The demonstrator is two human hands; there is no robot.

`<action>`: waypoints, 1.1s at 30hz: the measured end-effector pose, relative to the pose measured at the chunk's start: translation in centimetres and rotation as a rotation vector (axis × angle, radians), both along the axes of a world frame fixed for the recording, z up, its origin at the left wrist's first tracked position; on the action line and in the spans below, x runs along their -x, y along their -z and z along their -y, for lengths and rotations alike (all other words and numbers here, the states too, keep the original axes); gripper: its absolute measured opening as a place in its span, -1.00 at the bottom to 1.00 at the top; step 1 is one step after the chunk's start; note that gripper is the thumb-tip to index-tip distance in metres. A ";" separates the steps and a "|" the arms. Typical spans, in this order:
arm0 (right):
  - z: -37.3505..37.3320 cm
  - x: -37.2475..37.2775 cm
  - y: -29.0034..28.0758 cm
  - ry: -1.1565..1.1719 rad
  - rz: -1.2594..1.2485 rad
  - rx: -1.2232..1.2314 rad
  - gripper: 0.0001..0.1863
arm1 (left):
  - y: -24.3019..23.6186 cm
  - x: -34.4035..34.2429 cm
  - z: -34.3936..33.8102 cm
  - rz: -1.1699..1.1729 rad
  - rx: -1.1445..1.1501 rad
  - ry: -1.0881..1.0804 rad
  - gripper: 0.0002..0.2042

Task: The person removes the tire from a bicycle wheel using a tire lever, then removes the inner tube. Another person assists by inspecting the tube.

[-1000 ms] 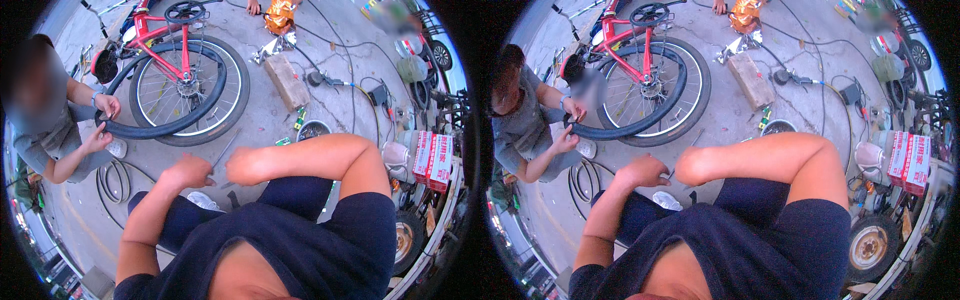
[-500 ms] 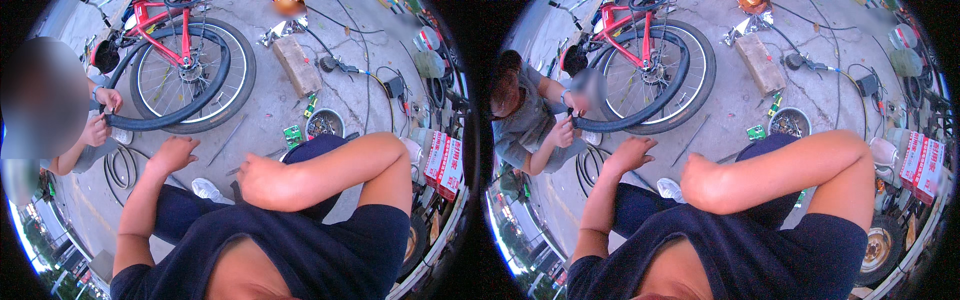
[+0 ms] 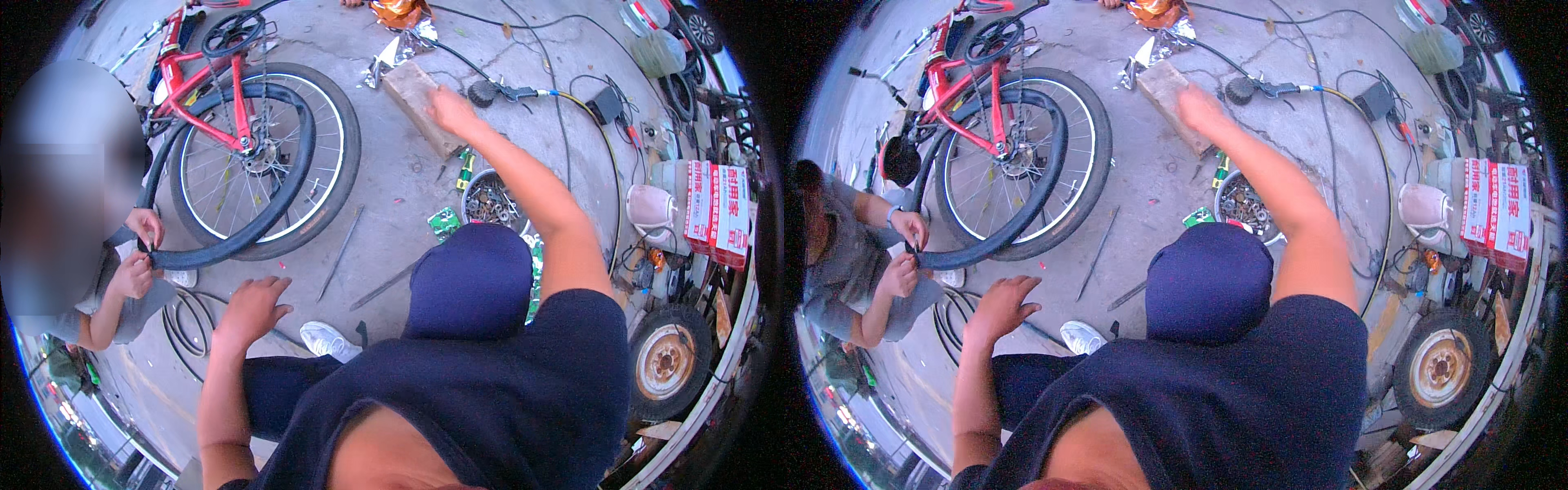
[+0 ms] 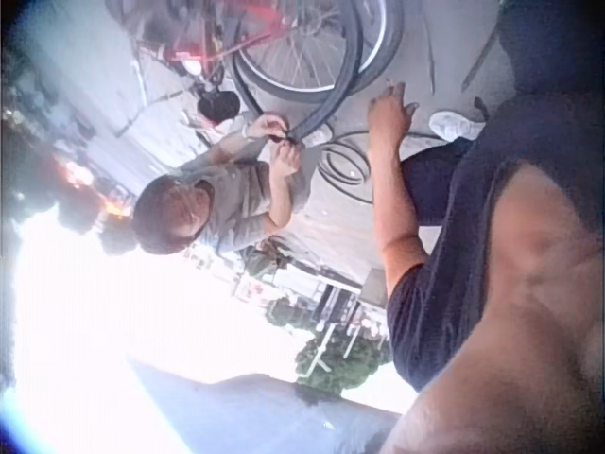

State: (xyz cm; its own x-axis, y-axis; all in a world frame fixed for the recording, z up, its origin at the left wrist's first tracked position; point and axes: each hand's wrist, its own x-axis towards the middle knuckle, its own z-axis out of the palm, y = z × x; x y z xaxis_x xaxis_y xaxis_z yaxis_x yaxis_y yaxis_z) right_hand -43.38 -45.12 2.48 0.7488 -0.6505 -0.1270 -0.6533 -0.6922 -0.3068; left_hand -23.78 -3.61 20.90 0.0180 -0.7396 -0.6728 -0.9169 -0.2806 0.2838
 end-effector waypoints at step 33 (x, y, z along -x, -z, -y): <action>17.6 8.4 6.3 0.325 -0.083 0.139 -0.80 | 4.8 1.3 3.4 -0.072 -0.115 -0.052 -0.57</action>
State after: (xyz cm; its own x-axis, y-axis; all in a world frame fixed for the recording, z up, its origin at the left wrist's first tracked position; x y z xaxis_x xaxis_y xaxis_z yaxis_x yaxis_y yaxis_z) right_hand -51.74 -62.74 -3.81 0.4914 -0.8680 -0.0719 -0.8645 -0.4761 -0.1609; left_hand -25.04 -7.02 16.13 0.0035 -0.6568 -0.7541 -0.8788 -0.3619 0.3111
